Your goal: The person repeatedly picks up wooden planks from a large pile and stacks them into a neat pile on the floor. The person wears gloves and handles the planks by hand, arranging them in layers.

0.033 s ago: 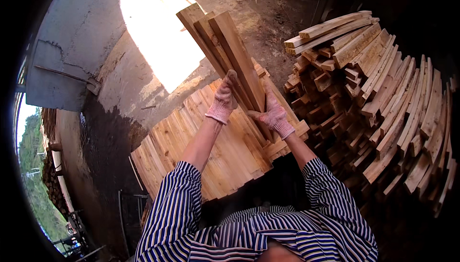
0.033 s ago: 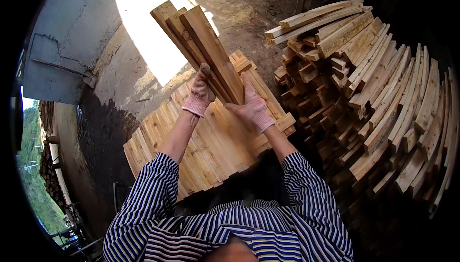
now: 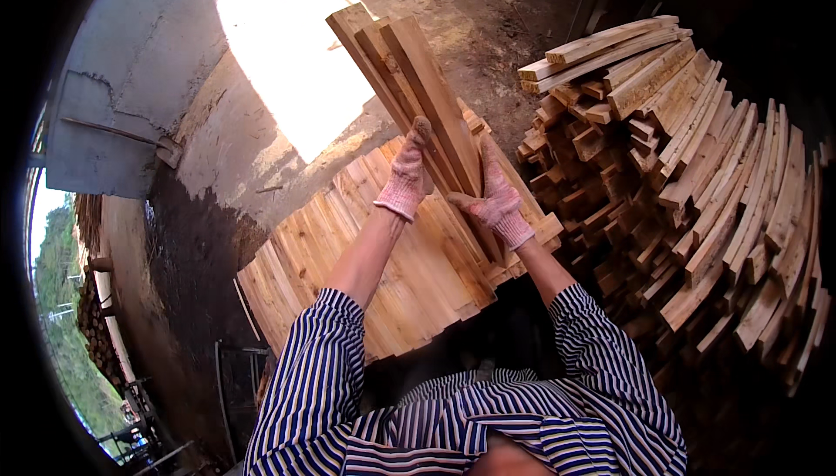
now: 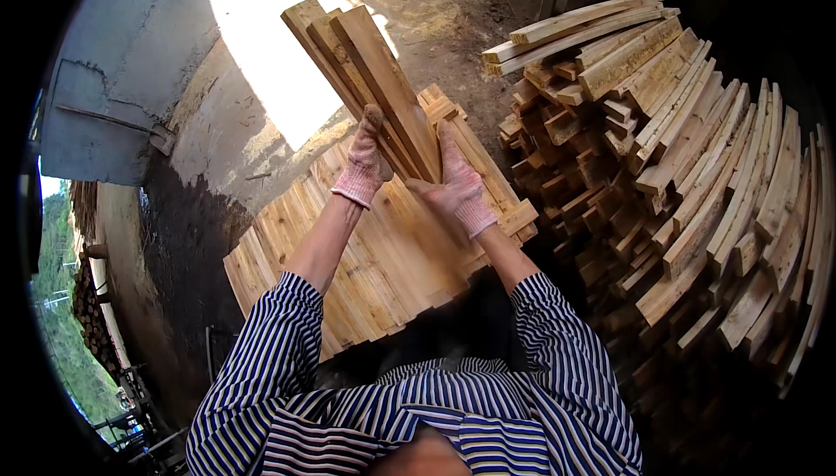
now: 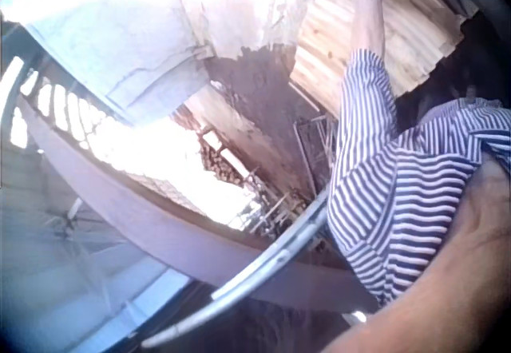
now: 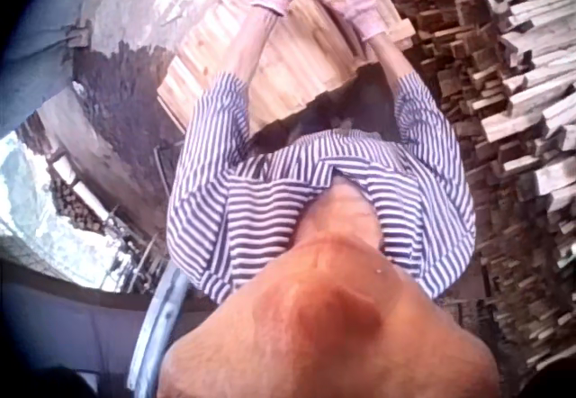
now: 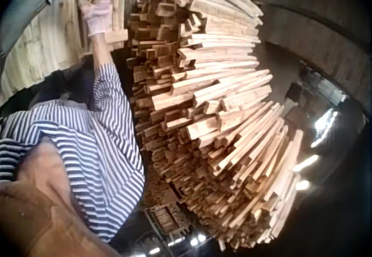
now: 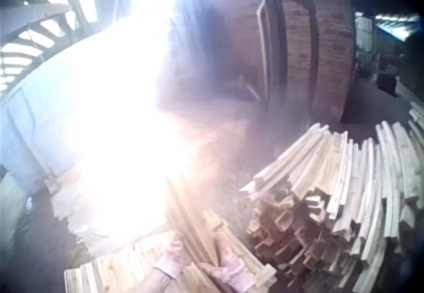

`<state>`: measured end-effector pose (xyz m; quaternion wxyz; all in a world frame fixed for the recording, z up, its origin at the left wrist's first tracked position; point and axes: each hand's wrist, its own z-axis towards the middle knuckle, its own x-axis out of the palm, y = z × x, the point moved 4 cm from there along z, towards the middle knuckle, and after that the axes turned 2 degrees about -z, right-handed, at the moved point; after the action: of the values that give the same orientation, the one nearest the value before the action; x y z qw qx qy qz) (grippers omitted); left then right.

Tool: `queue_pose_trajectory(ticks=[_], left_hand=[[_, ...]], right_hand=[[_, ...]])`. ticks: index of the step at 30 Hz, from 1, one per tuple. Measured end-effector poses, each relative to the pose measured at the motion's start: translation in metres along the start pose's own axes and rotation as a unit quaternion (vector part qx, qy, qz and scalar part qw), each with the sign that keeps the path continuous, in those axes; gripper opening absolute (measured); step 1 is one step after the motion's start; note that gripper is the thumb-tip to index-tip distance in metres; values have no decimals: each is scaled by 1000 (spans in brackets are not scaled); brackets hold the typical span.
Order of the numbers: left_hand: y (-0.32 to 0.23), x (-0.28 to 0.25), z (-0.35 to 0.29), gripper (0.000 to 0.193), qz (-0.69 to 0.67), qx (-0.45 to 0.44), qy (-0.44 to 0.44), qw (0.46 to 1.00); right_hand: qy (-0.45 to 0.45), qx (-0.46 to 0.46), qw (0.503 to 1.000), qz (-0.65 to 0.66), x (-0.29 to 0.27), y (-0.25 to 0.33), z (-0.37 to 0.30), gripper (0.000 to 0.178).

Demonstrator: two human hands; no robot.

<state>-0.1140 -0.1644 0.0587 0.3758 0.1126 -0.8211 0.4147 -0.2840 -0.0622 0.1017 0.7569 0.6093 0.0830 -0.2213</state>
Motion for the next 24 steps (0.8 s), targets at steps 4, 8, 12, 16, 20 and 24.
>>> queue_pose_trajectory(ticks=[4,8,12,16,20,24], left_hand=[[7,11,-38,90,40,6,-211,977],[42,-60,-104,86,-54,13,-244,968],[67,-99,-154,95,-19,-34,-314,949],[74,-108,-165,106,-10,-55,-310,949],[76,-69,-160,111,-43,-92,-261,960],[94,-45,-131,107,-8,-103,-231,967]], right_hand=[[113,96,989,24,-16,8,-16,94],[198,223,945,-137,12,-39,-50,87],[311,224,889,-250,85,-18,-75,86],[313,252,895,-192,102,-10,-84,86],[255,286,913,-138,80,27,-84,77],[253,223,941,0,61,39,-84,85]])
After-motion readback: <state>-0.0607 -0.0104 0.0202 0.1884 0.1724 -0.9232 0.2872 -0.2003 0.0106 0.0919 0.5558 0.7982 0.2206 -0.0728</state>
